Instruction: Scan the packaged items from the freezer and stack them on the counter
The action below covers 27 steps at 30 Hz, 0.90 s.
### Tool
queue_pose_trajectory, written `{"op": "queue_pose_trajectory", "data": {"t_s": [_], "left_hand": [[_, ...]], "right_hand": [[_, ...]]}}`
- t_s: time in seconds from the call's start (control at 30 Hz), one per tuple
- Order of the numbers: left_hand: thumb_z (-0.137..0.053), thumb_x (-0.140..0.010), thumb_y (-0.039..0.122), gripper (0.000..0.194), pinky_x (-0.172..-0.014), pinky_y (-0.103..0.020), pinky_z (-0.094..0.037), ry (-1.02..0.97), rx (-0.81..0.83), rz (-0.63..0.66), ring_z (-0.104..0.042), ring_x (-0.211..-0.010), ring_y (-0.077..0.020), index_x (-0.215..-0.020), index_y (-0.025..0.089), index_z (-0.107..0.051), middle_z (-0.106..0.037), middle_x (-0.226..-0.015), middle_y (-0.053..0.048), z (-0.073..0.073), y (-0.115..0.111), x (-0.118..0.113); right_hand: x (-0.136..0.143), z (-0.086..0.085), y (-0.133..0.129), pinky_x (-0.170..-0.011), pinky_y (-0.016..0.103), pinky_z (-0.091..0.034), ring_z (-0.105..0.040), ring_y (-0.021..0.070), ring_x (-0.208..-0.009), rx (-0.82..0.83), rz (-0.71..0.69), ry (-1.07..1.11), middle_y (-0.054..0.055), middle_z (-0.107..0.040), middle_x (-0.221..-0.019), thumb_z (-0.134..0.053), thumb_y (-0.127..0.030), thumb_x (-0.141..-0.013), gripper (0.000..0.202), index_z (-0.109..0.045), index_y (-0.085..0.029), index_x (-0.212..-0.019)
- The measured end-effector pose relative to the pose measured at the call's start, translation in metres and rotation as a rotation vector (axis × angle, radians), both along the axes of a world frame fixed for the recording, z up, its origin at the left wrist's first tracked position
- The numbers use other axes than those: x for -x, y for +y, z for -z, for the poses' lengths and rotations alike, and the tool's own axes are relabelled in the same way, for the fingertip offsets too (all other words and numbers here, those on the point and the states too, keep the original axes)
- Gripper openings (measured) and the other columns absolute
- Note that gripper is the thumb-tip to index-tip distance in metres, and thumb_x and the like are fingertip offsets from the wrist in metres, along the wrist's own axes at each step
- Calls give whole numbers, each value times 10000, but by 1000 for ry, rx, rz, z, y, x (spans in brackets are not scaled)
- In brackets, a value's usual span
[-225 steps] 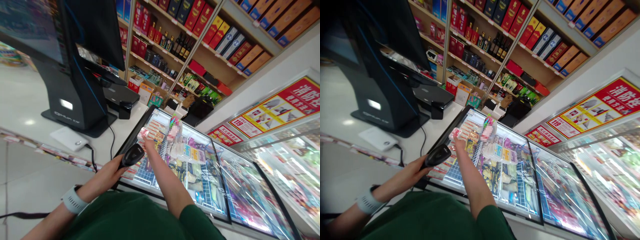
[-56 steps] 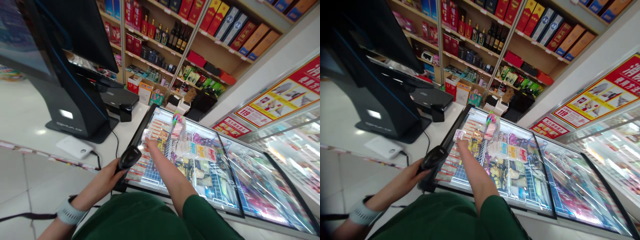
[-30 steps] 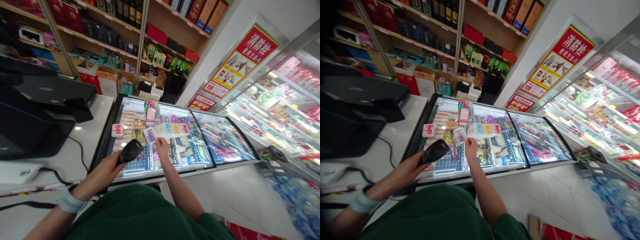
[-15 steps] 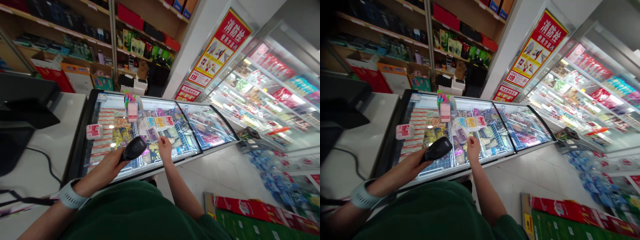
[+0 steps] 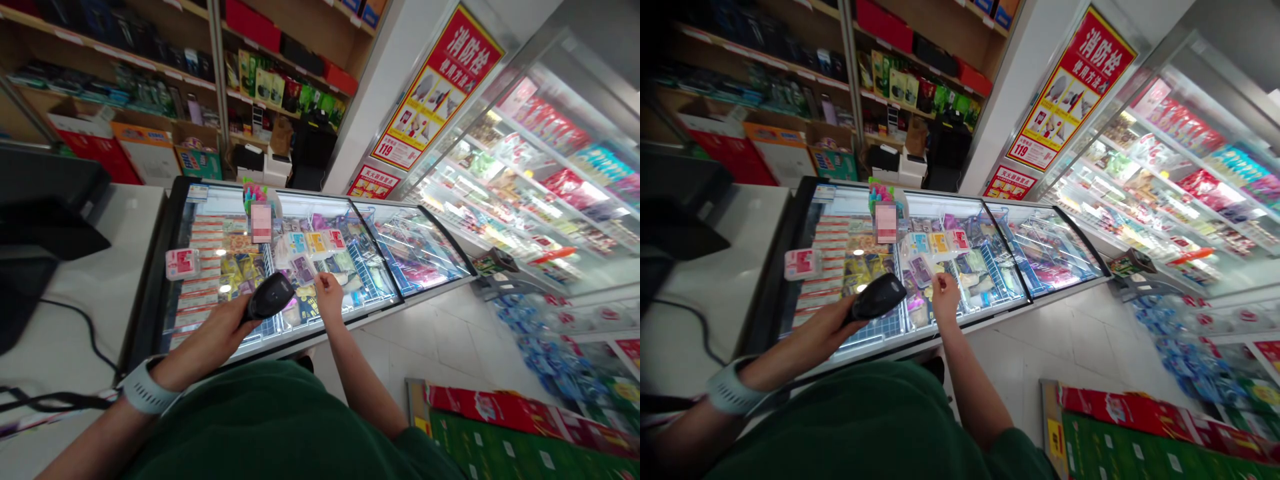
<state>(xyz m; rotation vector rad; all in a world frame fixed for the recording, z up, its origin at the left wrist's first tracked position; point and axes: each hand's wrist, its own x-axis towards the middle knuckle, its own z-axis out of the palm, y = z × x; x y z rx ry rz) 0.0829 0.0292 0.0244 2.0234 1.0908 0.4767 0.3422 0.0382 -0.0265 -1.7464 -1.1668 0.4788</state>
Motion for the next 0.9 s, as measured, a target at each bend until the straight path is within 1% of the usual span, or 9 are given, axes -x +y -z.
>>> {"op": "queue_pose_trajectory", "data": {"t_s": [0.2,0.3,0.43,0.5,0.6,0.7,0.77,0.83,0.9], "left_hand": [[-443,-886,421,344,-841,-366,-456,-2,-3,11,-617,-985,-282,-1111,174,-527,-654,-1079,-113,-2,-1,1],[-439,-882,431,341,-818,-367,-462,-7,2,4,-625,-953,-284,-1083,173,-535,-663,-1037,-112,-5,-1,1],[-445,-875,441,341,-800,-371,-467,-4,11,-11,-629,-929,-286,-1064,174,-538,-668,-1007,-108,-7,-2,2],[-453,-866,438,334,-793,-371,-471,-4,12,-16,-630,-919,-286,-1055,178,-543,-672,-991,-105,-7,-3,3],[-458,-854,447,336,-793,-376,-475,-9,9,-40,-631,-906,-288,-1029,176,-552,-674,-974,-108,-6,-5,4],[-452,-857,449,358,-831,-379,-472,-16,8,-56,-629,-949,-289,-1064,175,-551,-674,-1012,-109,-3,-6,6],[-448,-861,448,373,-849,-376,-471,-16,11,-55,-628,-972,-287,-1092,174,-549,-674,-1029,-107,-2,-7,8],[-446,-862,453,395,-862,-378,-469,-11,18,-61,-627,-984,-287,-1117,167,-544,-672,-1045,-111,-1,-8,10],[-444,-861,451,413,-885,-386,-463,-5,22,-72,-623,-1003,-291,-1137,159,-541,-670,-1065,-118,-2,-8,11]], "right_hand": [[4,-3,-3,-737,271,-461,-589,159,-745,-11,-6,-29,35,-660,-812,-547,-335,-816,222,-653,-157,-898],[5,-5,-5,-740,271,-461,-586,159,-745,-4,3,-30,33,-657,-807,-548,-340,-814,225,-657,-160,-894],[0,-2,0,-727,269,-462,-594,160,-729,10,17,50,30,-665,-801,-561,-373,-807,252,-661,-162,-903],[-8,0,8,-707,265,-463,-600,158,-701,18,38,165,23,-664,-774,-577,-386,-793,265,-662,-159,-900],[-23,3,30,-673,249,-459,-596,142,-641,36,103,381,-2,-647,-700,-601,-375,-765,238,-658,-160,-851],[-35,4,55,-619,219,-441,-587,122,-597,70,162,467,-24,-611,-614,-581,-333,-774,174,-632,-169,-746],[-40,5,70,-556,203,-414,-578,113,-559,114,191,509,-26,-594,-574,-570,-313,-785,180,-599,-176,-671],[-42,6,82,-503,192,-387,-574,108,-531,162,219,557,-25,-590,-557,-577,-300,-789,187,-576,-181,-643],[-42,7,90,-484,185,-389,-586,110,-529,195,238,603,-22,-602,-564,-600,-306,-789,178,-570,-185,-662]]}}
